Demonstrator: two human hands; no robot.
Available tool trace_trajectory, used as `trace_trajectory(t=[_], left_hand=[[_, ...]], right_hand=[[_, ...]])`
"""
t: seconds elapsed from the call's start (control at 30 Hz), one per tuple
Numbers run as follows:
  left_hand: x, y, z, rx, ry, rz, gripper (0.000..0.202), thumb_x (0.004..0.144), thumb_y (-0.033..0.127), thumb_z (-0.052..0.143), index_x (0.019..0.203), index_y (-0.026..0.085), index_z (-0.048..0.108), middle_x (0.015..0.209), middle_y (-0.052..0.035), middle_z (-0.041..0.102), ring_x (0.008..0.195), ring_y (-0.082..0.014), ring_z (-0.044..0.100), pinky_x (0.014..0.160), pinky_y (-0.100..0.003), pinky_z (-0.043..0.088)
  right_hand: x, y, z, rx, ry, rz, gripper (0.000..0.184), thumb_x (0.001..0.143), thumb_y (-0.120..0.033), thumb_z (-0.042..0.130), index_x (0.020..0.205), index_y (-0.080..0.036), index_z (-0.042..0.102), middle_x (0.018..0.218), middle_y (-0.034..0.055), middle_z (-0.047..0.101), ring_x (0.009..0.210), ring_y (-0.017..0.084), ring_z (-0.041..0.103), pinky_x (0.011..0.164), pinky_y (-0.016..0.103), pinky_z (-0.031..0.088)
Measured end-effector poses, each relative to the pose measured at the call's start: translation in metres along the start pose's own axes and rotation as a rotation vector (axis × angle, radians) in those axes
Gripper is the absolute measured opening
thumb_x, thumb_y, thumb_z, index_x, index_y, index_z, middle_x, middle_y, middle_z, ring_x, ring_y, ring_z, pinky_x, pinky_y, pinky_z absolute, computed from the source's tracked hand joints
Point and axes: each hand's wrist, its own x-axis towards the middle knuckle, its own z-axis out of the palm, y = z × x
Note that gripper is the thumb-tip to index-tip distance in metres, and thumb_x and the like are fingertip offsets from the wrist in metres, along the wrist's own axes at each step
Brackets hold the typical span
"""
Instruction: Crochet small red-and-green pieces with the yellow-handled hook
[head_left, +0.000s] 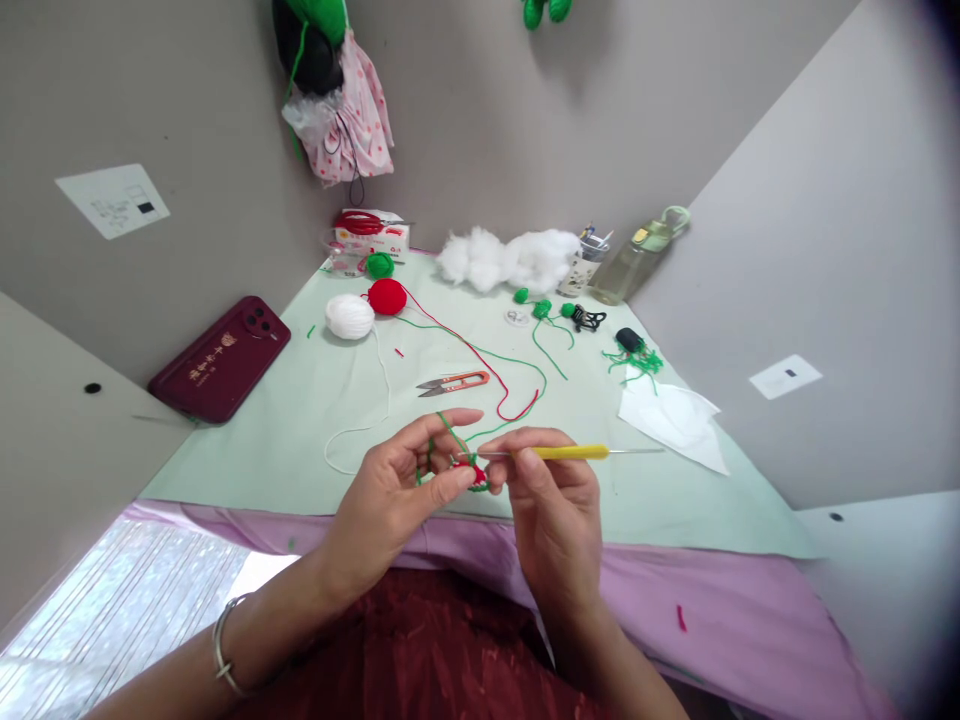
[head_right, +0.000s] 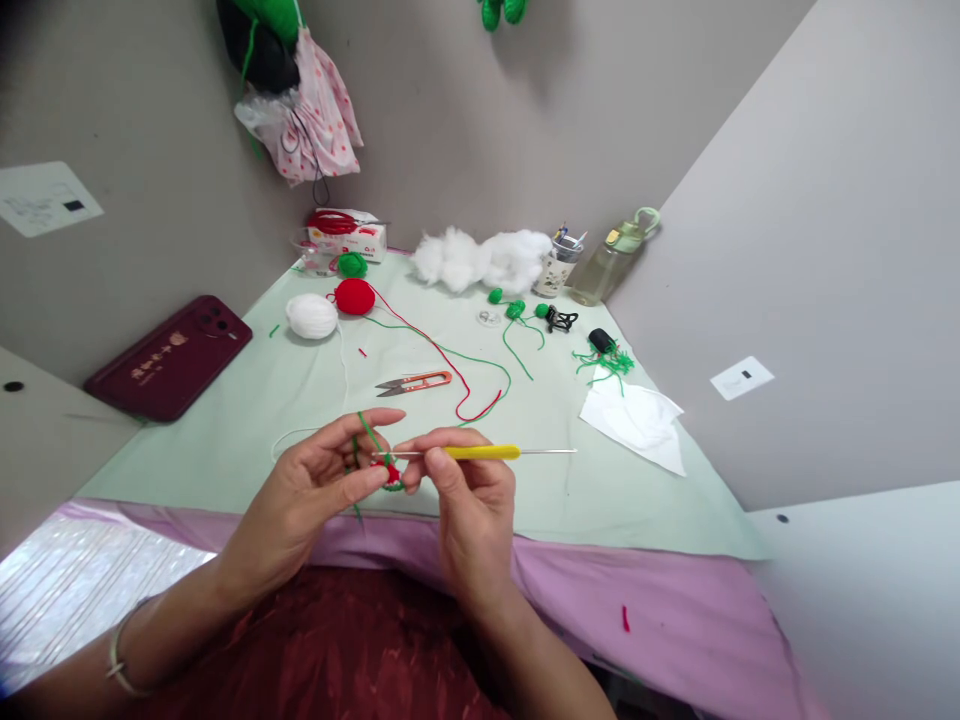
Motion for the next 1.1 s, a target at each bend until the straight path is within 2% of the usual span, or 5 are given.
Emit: trace_trajectory(t=[0.3, 0.43, 0.57, 0.77, 1.1], left_hand=[[-0.002, -0.003, -0.001, -0.116, 0.052, -0.092, 0.037, 0.082, 0.034, 0.09, 0.119, 0.031, 0.083, 0.081, 0.002, 0.065, 0.078, -0.0115, 0.06, 0.074, -0.022, 0.047], [-0.003, -0.004, -0.002, -0.135, 0.013, -0.098, 0.036, 0.084, 0.033, 0.088, 0.119, 0.031, 0.082, 0.083, 0.002, 0.064, 0.081, -0.0122, 0.06, 0.081, -0.024, 0.048], [-0.003, -0.007, -0.003, -0.127, 0.018, -0.113, 0.035, 0.086, 0.033, 0.086, 0.121, 0.032, 0.081, 0.093, 0.0003, 0.068, 0.089, -0.0142, 0.062, 0.087, -0.026, 0.047], [-0.002, -0.004, -0.001, -0.12, 0.058, -0.137, 0.035, 0.084, 0.033, 0.087, 0.118, 0.028, 0.081, 0.098, -0.0026, 0.071, 0.088, -0.0171, 0.063, 0.081, -0.029, 0.047], [-0.002, -0.002, -0.001, -0.107, 0.089, -0.078, 0.027, 0.085, 0.03, 0.086, 0.113, 0.029, 0.083, 0.091, -0.0004, 0.065, 0.08, -0.0129, 0.056, 0.075, -0.024, 0.049]], right_hand=[[0.0, 0.012, 0.001, -0.266, 0.033, -0.226, 0.016, 0.1, -0.02, 0.068, 0.1, -0.028, 0.081, 0.092, -0.0004, 0.078, 0.073, 0.011, 0.069, 0.069, 0.026, 0.057], [0.001, 0.01, -0.002, -0.217, -0.036, -0.171, 0.014, 0.1, -0.022, 0.068, 0.1, -0.028, 0.08, 0.093, -0.0001, 0.079, 0.073, 0.012, 0.07, 0.07, 0.028, 0.058], [0.0, 0.01, -0.006, -0.17, -0.026, -0.093, 0.01, 0.1, -0.026, 0.068, 0.101, -0.026, 0.078, 0.093, 0.0015, 0.079, 0.075, 0.015, 0.073, 0.071, 0.031, 0.061], [-0.002, 0.009, -0.008, -0.158, -0.016, -0.063, 0.011, 0.1, -0.026, 0.068, 0.1, -0.026, 0.079, 0.094, 0.003, 0.08, 0.078, 0.016, 0.074, 0.072, 0.032, 0.062], [-0.003, 0.004, -0.01, -0.16, -0.012, -0.084, 0.012, 0.1, -0.024, 0.068, 0.099, -0.026, 0.08, 0.092, 0.002, 0.079, 0.076, 0.014, 0.071, 0.073, 0.029, 0.059]])
